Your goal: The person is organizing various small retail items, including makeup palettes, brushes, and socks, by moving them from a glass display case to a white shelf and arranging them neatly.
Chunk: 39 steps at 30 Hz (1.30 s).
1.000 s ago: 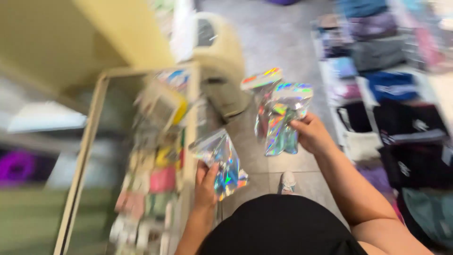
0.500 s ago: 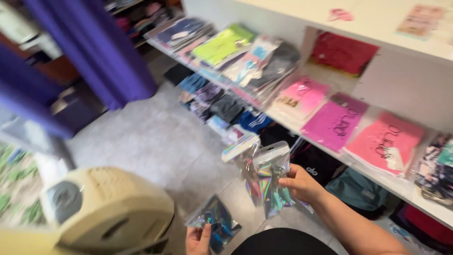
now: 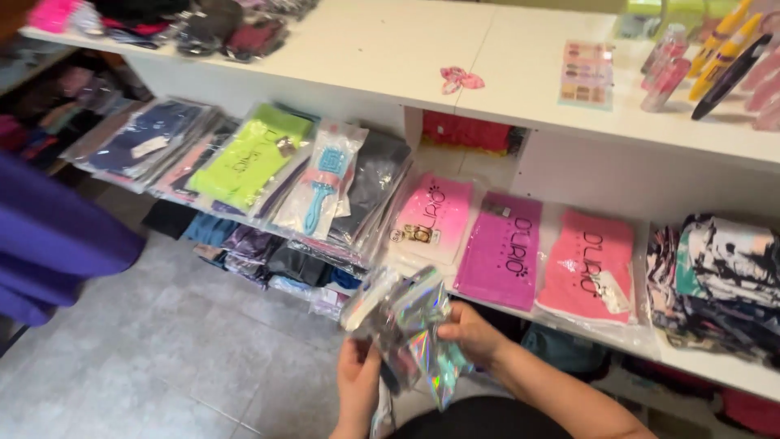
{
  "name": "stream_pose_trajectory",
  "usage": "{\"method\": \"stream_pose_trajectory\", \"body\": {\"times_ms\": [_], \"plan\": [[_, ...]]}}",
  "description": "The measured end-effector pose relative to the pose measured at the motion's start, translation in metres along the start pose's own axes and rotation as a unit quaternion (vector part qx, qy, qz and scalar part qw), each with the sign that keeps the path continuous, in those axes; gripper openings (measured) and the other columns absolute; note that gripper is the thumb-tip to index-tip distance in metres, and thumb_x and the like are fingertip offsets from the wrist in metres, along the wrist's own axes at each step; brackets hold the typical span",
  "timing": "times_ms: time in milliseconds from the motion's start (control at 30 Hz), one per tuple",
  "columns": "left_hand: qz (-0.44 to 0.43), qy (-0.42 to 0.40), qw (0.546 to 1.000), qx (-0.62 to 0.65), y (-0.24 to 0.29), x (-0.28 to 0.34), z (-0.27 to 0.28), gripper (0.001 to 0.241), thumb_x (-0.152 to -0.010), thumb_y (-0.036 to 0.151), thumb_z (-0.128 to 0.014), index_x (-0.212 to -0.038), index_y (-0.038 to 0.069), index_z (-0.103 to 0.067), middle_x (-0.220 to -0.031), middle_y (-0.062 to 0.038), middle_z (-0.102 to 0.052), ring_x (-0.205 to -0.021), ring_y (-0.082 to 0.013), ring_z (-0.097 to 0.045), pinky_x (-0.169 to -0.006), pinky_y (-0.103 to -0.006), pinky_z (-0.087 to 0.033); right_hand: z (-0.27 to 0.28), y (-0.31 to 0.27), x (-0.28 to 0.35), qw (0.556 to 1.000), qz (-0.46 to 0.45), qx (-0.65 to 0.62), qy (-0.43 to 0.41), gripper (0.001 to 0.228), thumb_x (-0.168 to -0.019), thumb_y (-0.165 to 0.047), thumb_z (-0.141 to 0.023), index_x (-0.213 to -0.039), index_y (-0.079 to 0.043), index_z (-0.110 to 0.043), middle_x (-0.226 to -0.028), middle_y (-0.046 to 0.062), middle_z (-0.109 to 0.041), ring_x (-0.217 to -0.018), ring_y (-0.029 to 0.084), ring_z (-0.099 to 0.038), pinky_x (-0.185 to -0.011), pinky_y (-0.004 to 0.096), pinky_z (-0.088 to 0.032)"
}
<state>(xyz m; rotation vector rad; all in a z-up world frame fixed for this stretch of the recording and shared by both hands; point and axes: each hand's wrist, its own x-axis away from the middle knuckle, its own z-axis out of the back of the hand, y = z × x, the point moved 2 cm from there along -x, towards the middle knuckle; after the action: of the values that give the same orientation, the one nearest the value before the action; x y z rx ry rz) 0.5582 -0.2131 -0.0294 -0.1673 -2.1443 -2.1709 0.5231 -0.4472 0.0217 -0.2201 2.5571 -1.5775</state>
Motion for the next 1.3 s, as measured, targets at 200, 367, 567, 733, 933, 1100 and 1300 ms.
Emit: {"method": "stream_pose_trajectory", "body": {"times_ms": [200,367,567,733,933,1100,1300], "plan": [[-0.088,-0.189,0.974,0.090,0.095,-0.094,-0.020,0.019,-0.095,0.021,-0.069,-0.105,0.005,-0.073,-0.097,-0.003,-0.076,-0.092,-0.0103,-0.064,-0.087,-0.0270,-0.051,0.022,-0.019,-0.049,0.990,0.085,0.022,0.109,0.071,-0.074,-0.040,-0.089,-0.127,0.001,-0.066,-0.118,0.016,-0.076,-0.105,0.030,-0.075,-0.092,0.044,-0.061],[-0.101,-0.238,0.965,-0.046,0.119,-0.173,-0.037,0.025,-0.089,0.019,-0.078,-0.069,0.014,-0.064,-0.065,0.007,-0.055,-0.068,-0.0059,-0.049,-0.065,-0.0246,-0.040,0.026,-0.036,-0.067,0.974,0.134,0.061,0.174,0.064,-0.074,-0.037,-0.091,-0.119,0.001,-0.066,-0.111,0.017,-0.078,-0.102,0.035,-0.078,-0.091,0.049,-0.063],[-0.088,-0.393,0.913,0.061,0.157,-0.200,-0.080,0.024,-0.093,0.017,-0.074,-0.073,0.013,-0.062,-0.069,0.004,-0.059,-0.068,-0.0072,-0.052,-0.069,-0.0251,-0.043,0.044,-0.042,-0.063,0.939,0.266,0.018,0.218,0.048,-0.081,-0.024,-0.090,-0.121,-0.007,-0.071,-0.112,0.012,-0.078,-0.104,0.031,-0.076,-0.089,0.047,-0.061],[-0.174,-0.391,0.896,0.120,0.176,-0.207,-0.120,0.019,-0.092,0.023,-0.074,-0.095,0.005,-0.070,-0.085,-0.005,-0.063,-0.079,-0.0107,-0.060,-0.062,-0.0250,-0.054,0.067,-0.051,-0.050,0.918,0.252,0.056,0.300,0.069,-0.069,-0.019,-0.093,-0.129,-0.004,-0.064,-0.118,0.016,-0.075,-0.109,0.034,-0.073,-0.092,0.048,-0.060],[-0.315,-0.386,0.863,0.079,0.211,-0.207,-0.170,0.014,-0.088,0.008,-0.058,-0.098,0.008,-0.068,-0.089,-0.004,-0.066,-0.082,-0.0163,-0.061,-0.070,-0.0286,-0.048,0.089,-0.105,-0.041,0.913,0.283,0.126,0.264,0.064,-0.074,-0.022,-0.094,-0.127,0.000,-0.067,-0.121,0.016,-0.076,-0.114,0.032,-0.072,-0.097,0.047,-0.059],[-0.322,-0.401,0.851,0.109,0.217,-0.207,-0.215,0.021,-0.100,0.026,-0.066,-0.084,0.013,-0.066,-0.081,0.002,-0.066,-0.078,-0.0134,-0.059,-0.074,-0.0289,-0.046,0.132,-0.135,-0.042,0.931,0.297,0.066,0.202,0.073,-0.079,-0.026,-0.091,-0.135,0.008,-0.058,-0.115,0.021,-0.077,-0.098,0.034,-0.078,-0.085,0.047,-0.063],[-0.157,-0.432,0.861,0.217,0.204,-0.204,-0.259,0.014,-0.100,0.022,-0.068,-0.090,0.012,-0.064,-0.083,0.002,-0.058,-0.078,-0.0111,-0.055,-0.075,-0.0271,-0.045,0.163,-0.155,-0.048,0.952,0.294,-0.076,0.020,0.046,-0.098,-0.026,-0.079,-0.137,-0.007,-0.064,-0.143,0.016,-0.057,-0.107,0.035,-0.069,-0.090,0.050,-0.057]]}}
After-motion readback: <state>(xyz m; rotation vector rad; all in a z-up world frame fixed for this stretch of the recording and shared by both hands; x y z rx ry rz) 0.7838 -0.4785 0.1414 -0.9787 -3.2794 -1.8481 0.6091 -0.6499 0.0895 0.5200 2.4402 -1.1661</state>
